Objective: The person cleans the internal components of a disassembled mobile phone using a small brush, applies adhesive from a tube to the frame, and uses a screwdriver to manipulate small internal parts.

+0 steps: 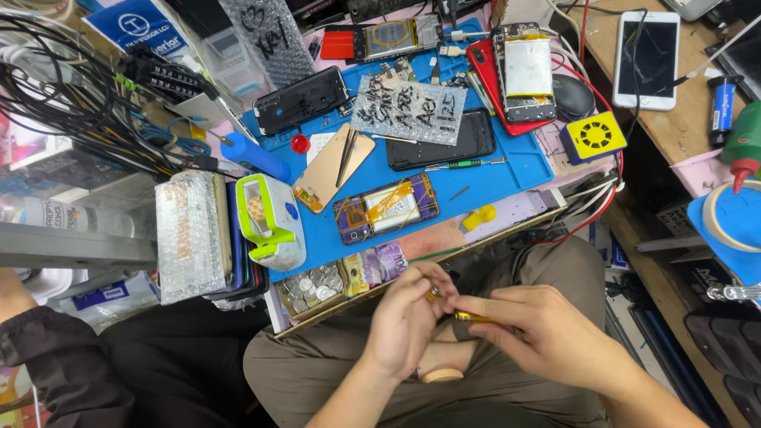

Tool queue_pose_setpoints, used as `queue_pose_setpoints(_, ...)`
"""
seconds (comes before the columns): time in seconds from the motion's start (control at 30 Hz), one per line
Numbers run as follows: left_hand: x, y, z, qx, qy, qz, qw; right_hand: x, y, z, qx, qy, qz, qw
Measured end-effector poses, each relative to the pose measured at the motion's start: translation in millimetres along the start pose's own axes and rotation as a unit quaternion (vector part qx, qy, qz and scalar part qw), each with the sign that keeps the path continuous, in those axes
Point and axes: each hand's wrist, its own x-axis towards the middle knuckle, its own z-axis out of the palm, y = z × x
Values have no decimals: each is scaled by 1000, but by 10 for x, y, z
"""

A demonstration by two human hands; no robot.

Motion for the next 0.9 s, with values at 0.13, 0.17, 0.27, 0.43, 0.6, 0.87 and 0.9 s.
queue_pose_setpoints(0.13,9,-240,-93,-27,16,-53,998,132,-120,-79,-210,-60,12,976)
queue_pose_setpoints(0.17,-4,-274,-124,-35,9,-55,998,150,-159,-105,-249,-61,3,967)
queue_pose_setpoints(0.27,-37,-331,-183,-16,9,-62,998,197,-280,-181,-333,-90,-15,939)
queue_pose_setpoints(0.43,-97,-308,-122,-41,12,-67,997,332,-423,-295,-383,-119,-42,915)
queue_pose_setpoints(0.6,-170,-232,-31,-28,10,-89,996,364,-511,-390,-367,-80,-75,924)
queue_pose_setpoints(0.87,-221,-77,68,-86,-35,-83,992,399,-551,-453,-376,-71,-69,921)
queue_pose_setpoints(0.9,-239,-72,68,-73,-33,-86,993,401,-535,-467,-365,-68,-69,926)
